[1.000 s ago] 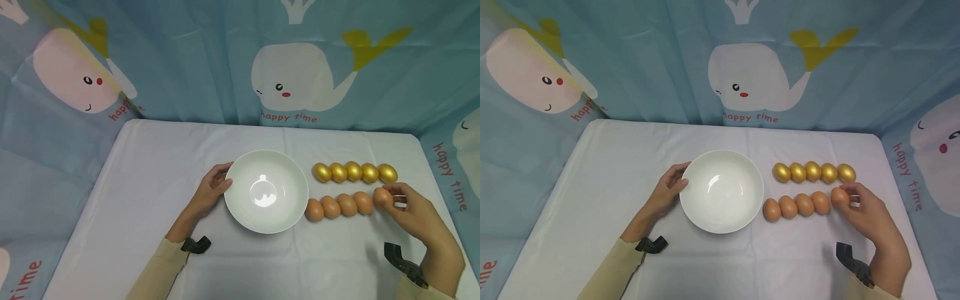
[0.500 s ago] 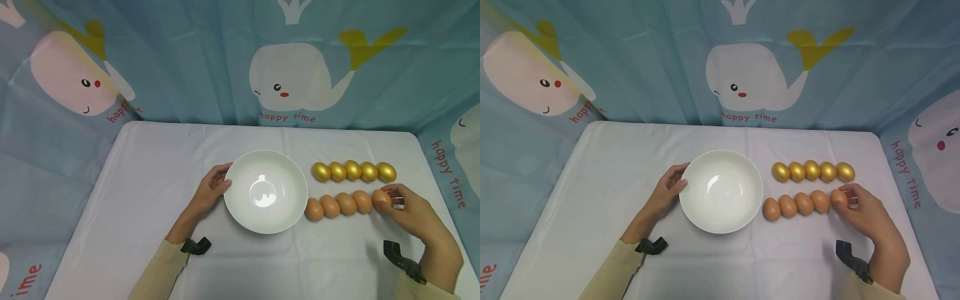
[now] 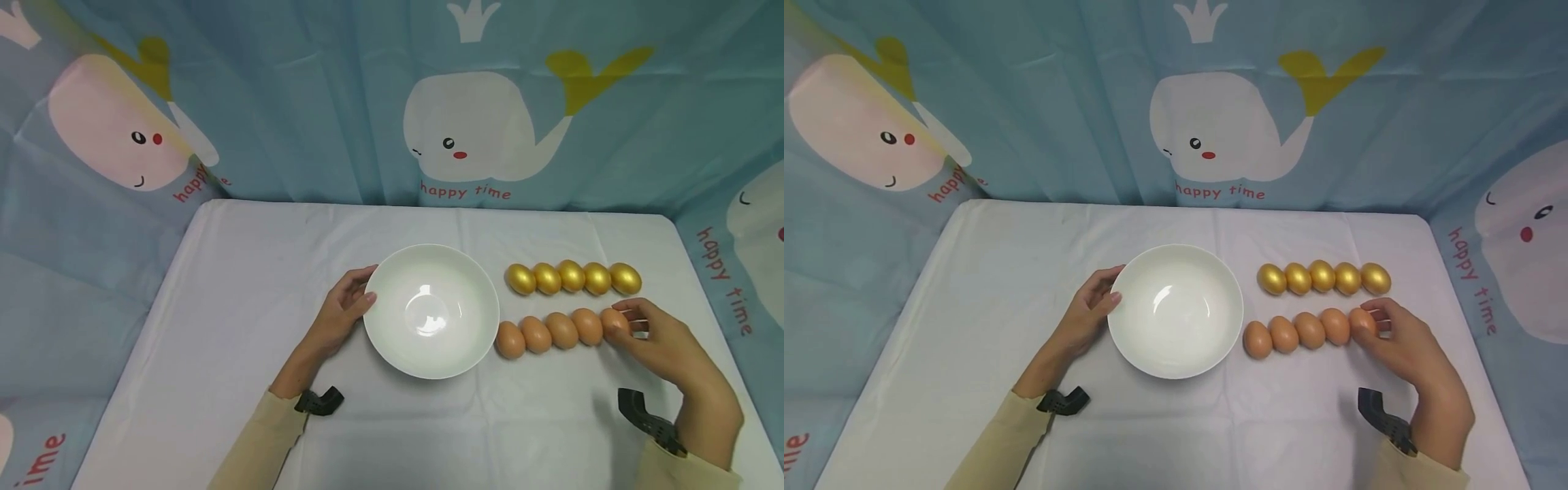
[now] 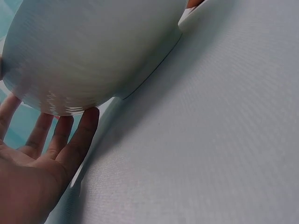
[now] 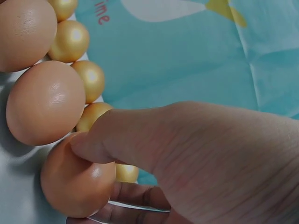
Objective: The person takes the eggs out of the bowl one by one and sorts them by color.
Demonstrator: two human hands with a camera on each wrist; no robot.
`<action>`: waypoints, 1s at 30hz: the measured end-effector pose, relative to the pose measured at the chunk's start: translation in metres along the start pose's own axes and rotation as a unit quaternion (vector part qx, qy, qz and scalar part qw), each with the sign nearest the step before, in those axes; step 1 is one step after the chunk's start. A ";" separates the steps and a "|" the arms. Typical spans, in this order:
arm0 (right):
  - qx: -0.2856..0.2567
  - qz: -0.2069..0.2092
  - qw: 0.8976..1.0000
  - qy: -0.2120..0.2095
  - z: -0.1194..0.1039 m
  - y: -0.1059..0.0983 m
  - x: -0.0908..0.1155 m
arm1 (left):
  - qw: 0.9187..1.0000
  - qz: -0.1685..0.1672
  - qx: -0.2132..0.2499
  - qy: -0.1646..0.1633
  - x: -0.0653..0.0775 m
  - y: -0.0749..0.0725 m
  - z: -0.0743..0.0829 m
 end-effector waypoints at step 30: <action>-0.016 0.057 0.998 0.002 0.010 0.015 0.002 | 1.000 -0.014 0.016 0.012 0.000 -0.001 -0.001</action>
Point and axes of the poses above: each hand's wrist, its own x-axis away from the middle knuckle, its own y-axis out of the palm, z = x × y, the point moved 4 cm from there along -x, towards the middle knuckle, and after that the axes turned 14 degrees about -z, right-handed, at the moved point
